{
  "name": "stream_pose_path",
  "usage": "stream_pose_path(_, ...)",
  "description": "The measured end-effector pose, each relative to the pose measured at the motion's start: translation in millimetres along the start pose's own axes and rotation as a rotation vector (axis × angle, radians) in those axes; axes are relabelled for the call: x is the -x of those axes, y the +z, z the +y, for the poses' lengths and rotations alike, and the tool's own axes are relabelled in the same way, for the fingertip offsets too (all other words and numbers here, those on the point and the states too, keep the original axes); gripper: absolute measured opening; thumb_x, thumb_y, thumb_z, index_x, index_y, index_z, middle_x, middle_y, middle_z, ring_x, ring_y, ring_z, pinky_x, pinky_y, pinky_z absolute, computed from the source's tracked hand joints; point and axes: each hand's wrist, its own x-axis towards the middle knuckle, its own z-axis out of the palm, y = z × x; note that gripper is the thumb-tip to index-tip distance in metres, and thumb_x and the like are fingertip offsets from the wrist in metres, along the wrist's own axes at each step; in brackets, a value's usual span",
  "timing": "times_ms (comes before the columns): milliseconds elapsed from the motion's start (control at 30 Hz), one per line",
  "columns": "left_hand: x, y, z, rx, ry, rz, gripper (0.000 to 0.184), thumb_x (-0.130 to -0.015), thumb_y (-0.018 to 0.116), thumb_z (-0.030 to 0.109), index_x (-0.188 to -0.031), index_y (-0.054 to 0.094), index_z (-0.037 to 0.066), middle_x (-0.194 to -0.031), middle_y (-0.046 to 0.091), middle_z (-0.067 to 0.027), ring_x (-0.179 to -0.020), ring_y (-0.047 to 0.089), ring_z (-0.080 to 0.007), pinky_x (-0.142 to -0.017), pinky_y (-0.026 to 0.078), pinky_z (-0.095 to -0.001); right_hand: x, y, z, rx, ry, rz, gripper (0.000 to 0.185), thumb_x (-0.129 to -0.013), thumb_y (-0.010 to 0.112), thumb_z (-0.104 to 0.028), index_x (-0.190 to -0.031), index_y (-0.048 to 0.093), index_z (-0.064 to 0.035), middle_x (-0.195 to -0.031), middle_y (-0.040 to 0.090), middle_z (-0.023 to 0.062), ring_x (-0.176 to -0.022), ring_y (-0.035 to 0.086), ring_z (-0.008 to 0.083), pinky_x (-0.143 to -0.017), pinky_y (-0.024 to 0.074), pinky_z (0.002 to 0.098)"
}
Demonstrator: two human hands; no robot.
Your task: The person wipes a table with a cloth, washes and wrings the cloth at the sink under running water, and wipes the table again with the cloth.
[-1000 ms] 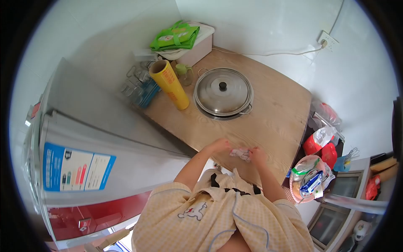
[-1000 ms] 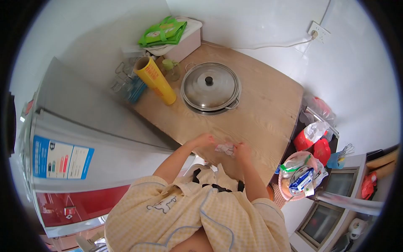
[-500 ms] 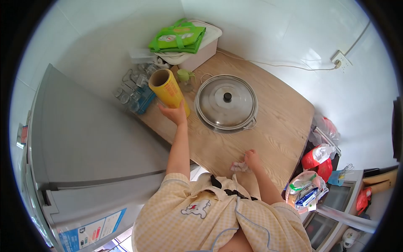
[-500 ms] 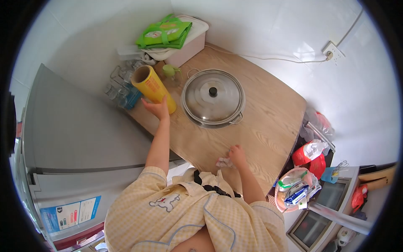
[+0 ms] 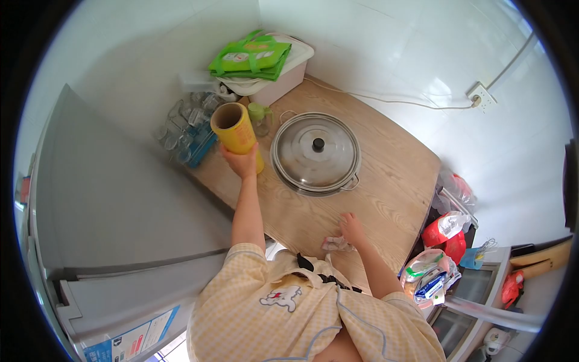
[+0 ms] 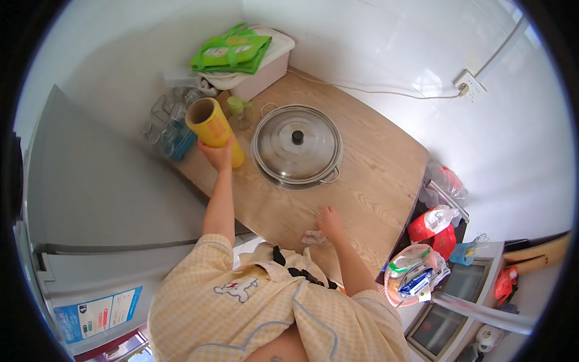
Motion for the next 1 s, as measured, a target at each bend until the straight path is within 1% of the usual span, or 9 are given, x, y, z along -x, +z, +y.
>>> stream_pose_path(233, 34, -8, 3, -0.020, 0.126, -0.015, 0.089, -0.052, 0.080, 0.024, -0.122, 0.032, -0.002, -0.113, 0.047, -0.0201, -0.105, 0.047, -0.0345, -0.088, 0.039, -0.0384, -115, 2, -135, -0.334, -0.389, 0.021, 0.044, -0.075, 0.060, -0.013, -0.115, 0.046, -0.0033, -0.109, 0.053, 0.0168, -0.104, 0.048, 0.0331, -0.089, 0.0379, 0.0387)
stream_pose_path(333, 55, -23, 20, 0.039, 0.131, -0.111, 0.084, -0.052, 0.079, 0.021, -0.120, 0.035, 0.000, -0.109, 0.048, -0.0200, -0.102, 0.048, -0.0346, -0.086, 0.039, -0.0391, -147, -2, -191, -0.486, -0.409, -0.109, 0.050, -0.072, 0.065, -0.007, -0.118, 0.047, -0.0036, -0.118, 0.052, 0.0133, -0.110, 0.048, 0.0233, -0.091, 0.0384, 0.0336)
stream_pose_path(433, 64, -18, 16, 0.058, 0.184, -0.131, 0.082, -0.052, 0.077, 0.016, -0.121, 0.036, 0.003, -0.109, 0.047, -0.0194, -0.104, 0.045, -0.0356, -0.088, 0.037, -0.0410, -175, 7, -204, -0.802, -0.442, -0.537, 0.048, -0.071, 0.067, -0.009, -0.115, 0.047, -0.0028, -0.106, 0.058, 0.0090, -0.095, 0.054, 0.0191, -0.083, 0.0432, 0.0321)
stream_pose_path(567, 63, -30, 19, -0.155, 0.301, -0.303, 0.079, -0.053, 0.074, 0.011, -0.122, 0.036, 0.006, -0.117, 0.041, -0.0199, -0.112, 0.038, -0.0377, -0.094, 0.031, -0.0436, -242, 84, -123, -1.086, -0.450, -0.523, 0.046, -0.065, 0.070, 0.000, -0.108, 0.054, -0.0034, -0.103, 0.058, 0.0061, -0.091, 0.054, 0.0157, -0.081, 0.0440, 0.0300)
stream_pose_path(700, 73, -18, 17, 0.018, 0.456, -0.042, 0.075, -0.056, 0.073, 0.015, -0.122, 0.037, 0.004, -0.118, 0.042, -0.0198, -0.109, 0.041, -0.0366, -0.091, 0.033, -0.0416, -164, 16, -186, -0.327, -0.805, -0.105, 0.052, -0.064, 0.069, 0.004, -0.112, 0.050, -0.0044, -0.110, 0.054, 0.0050, -0.100, 0.051, 0.0141, -0.086, 0.0419, 0.0293)
stream_pose_path(733, 62, -17, 31, 0.021, 0.455, 0.006, 0.075, -0.056, 0.073, 0.015, -0.122, 0.037, 0.004, -0.118, 0.042, -0.0198, -0.109, 0.041, -0.0366, -0.091, 0.033, -0.0416, -148, -3, -202, -0.596, -0.676, -0.194, 0.058, -0.064, 0.069, 0.004, -0.116, 0.046, -0.0047, -0.114, 0.051, 0.0052, -0.104, 0.049, 0.0145, -0.088, 0.0408, 0.0291)
stream_pose_path(800, 56, -37, 65, 0.268, 0.264, -0.422, 0.075, -0.055, 0.072, 0.012, -0.122, 0.038, 0.004, -0.115, 0.047, -0.0178, -0.107, 0.045, -0.0353, -0.090, 0.037, -0.0407, -146, -12, -206, -0.810, -0.496, -0.254, 0.066, -0.065, 0.069, 0.004, -0.123, 0.038, -0.0050, -0.120, 0.046, 0.0058, -0.109, 0.046, 0.0159, -0.091, 0.0390, 0.0291)
stream_pose_path(900, 62, -60, 107, 0.199, 0.369, -0.234, 0.082, -0.054, 0.075, 0.008, -0.125, 0.034, 0.002, -0.116, 0.047, -0.0161, -0.109, 0.046, -0.0307, -0.092, 0.037, -0.0371, -123, -34, -223, -0.877, -0.475, -0.218, 0.062, -0.067, 0.067, 0.003, -0.122, 0.038, -0.0032, -0.119, 0.045, 0.0079, -0.110, 0.046, 0.0188, -0.092, 0.0378, 0.0308)
stream_pose_path(1000, 66, -61, 121, 0.387, 0.421, -0.142, 0.084, -0.056, 0.075, 0.014, -0.126, 0.030, 0.000, -0.117, 0.044, -0.0214, -0.108, 0.042, -0.0386, -0.092, 0.035, -0.0411, -114, -57, -230, -0.782, -0.861, -0.051, 0.060, -0.068, 0.068, -0.003, -0.121, 0.039, -0.0017, -0.120, 0.044, 0.0097, -0.111, 0.045, 0.0196, -0.092, 0.0379, 0.0314)
